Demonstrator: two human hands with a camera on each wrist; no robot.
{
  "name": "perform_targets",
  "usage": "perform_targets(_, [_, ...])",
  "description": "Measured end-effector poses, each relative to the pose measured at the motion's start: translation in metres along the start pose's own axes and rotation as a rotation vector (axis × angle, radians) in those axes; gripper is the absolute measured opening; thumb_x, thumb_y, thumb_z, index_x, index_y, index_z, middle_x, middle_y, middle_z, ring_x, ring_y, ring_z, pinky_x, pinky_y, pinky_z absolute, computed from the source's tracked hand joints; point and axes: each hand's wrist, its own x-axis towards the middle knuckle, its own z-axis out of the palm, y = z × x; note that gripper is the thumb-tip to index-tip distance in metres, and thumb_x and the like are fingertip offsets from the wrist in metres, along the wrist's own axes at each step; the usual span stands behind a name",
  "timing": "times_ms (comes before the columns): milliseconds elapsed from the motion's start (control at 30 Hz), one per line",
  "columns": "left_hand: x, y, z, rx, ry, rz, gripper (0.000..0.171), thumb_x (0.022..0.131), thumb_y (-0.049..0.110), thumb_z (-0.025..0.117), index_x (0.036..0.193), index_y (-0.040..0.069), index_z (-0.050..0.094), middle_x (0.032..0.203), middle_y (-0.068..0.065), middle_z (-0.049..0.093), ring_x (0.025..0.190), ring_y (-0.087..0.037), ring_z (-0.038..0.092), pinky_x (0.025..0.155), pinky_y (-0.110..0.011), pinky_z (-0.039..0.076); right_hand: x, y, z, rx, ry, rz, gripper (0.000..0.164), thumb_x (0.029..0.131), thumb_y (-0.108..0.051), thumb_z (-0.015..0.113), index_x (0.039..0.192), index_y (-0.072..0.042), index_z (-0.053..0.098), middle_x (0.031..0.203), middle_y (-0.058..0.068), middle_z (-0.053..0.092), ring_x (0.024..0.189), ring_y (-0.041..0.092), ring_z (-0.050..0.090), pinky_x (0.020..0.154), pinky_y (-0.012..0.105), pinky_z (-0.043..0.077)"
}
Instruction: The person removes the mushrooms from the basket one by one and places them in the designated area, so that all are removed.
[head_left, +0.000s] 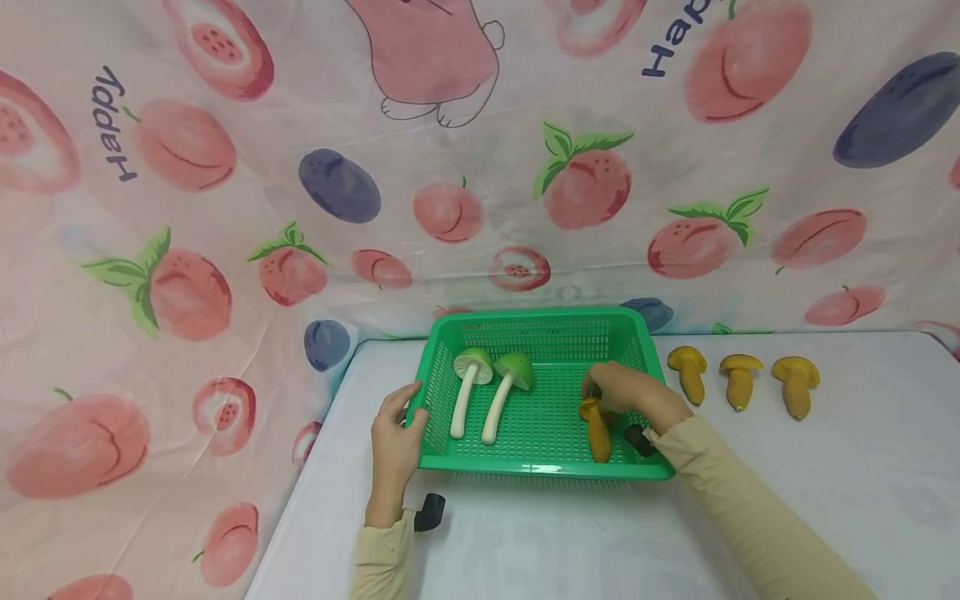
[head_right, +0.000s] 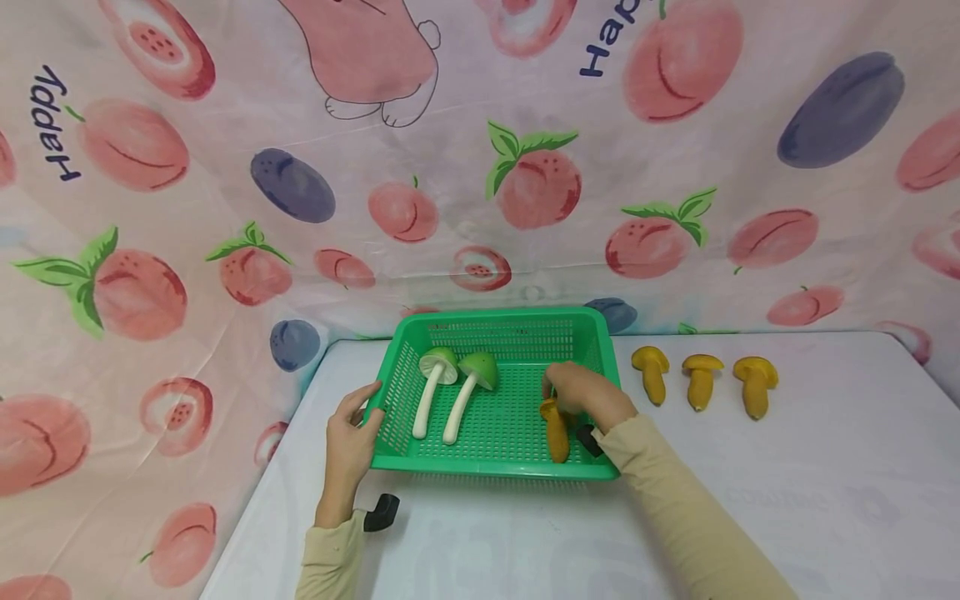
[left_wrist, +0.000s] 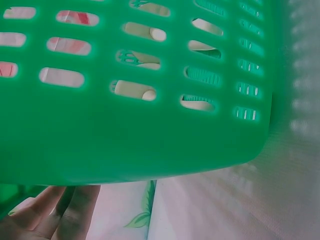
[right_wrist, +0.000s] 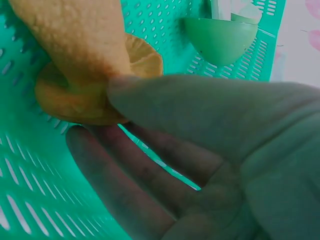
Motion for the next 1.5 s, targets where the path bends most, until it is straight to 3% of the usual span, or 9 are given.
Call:
perform_targets(500, [0.001, 0.002, 0.001, 0.0, 0.007, -0.02, 0.042, 0.091, 0.0, 0.056, 0.131, 0.009, 0.065, 0.136, -0.009, 0.058, 0.108, -0.03, 0.061, 0.094, -0.048, 0.049, -0.001, 0.001, 0.0, 0.02, 0.075, -0.08, 0.015, 0.087, 0.006, 0.069, 0.099, 0.001, 0.076, 0.093, 0.013, 0.074, 0.085, 0.027, 0.069, 0.075, 0.036, 0.057])
perform_targets(667, [0.001, 0.003, 0.002, -0.002, 0.006, -0.017, 0.042, 0.091, 0.0, 0.056, 0.131, 0.008, 0.065, 0.136, -0.01, 0.058, 0.107, -0.03, 0.061, 0.094, -0.048, 0.049, -0.004, -0.001, -0.002, 0.039, 0.127, -0.108, 0.019, 0.087, 0.009, 0.067, 0.102, 0.003, 0.076, 0.096, 0.015, 0.074, 0.089, 0.03, 0.069, 0.076, 0.038, 0.058])
perform_targets(900, [0.001, 0.002, 0.001, 0.001, 0.006, -0.019, 0.042, 0.092, 0.0, 0.056, 0.131, 0.008, 0.065, 0.136, -0.01, 0.058, 0.108, -0.03, 0.061, 0.092, -0.048, 0.049, -0.011, -0.006, -0.012, 0.086, 0.191, -0.137, 0.021, 0.088, 0.01, 0.063, 0.104, 0.005, 0.075, 0.098, 0.017, 0.074, 0.084, 0.026, 0.07, 0.073, 0.035, 0.058])
perform_targets(1200, [0.001, 0.002, 0.002, -0.006, -0.003, -0.011, 0.041, 0.092, 0.0, 0.056, 0.131, 0.008, 0.065, 0.137, -0.011, 0.057, 0.109, -0.03, 0.06, 0.094, -0.049, 0.048, -0.022, -0.006, -0.02, 0.028, 0.262, -0.143, 0.025, 0.089, 0.009, 0.064, 0.112, 0.005, 0.072, 0.109, 0.018, 0.072, 0.098, 0.033, 0.068, 0.077, 0.037, 0.058])
perform_targets(1500, [0.001, 0.002, 0.001, 0.0, 0.002, -0.007, 0.041, 0.092, 0.0, 0.056, 0.131, 0.008, 0.065, 0.137, -0.01, 0.058, 0.112, -0.03, 0.059, 0.096, -0.05, 0.048, -0.037, -0.006, -0.029, 0.012, 0.317, -0.144, 0.027, 0.09, 0.008, 0.063, 0.115, 0.003, 0.071, 0.108, 0.017, 0.072, 0.092, 0.028, 0.069, 0.073, 0.034, 0.058])
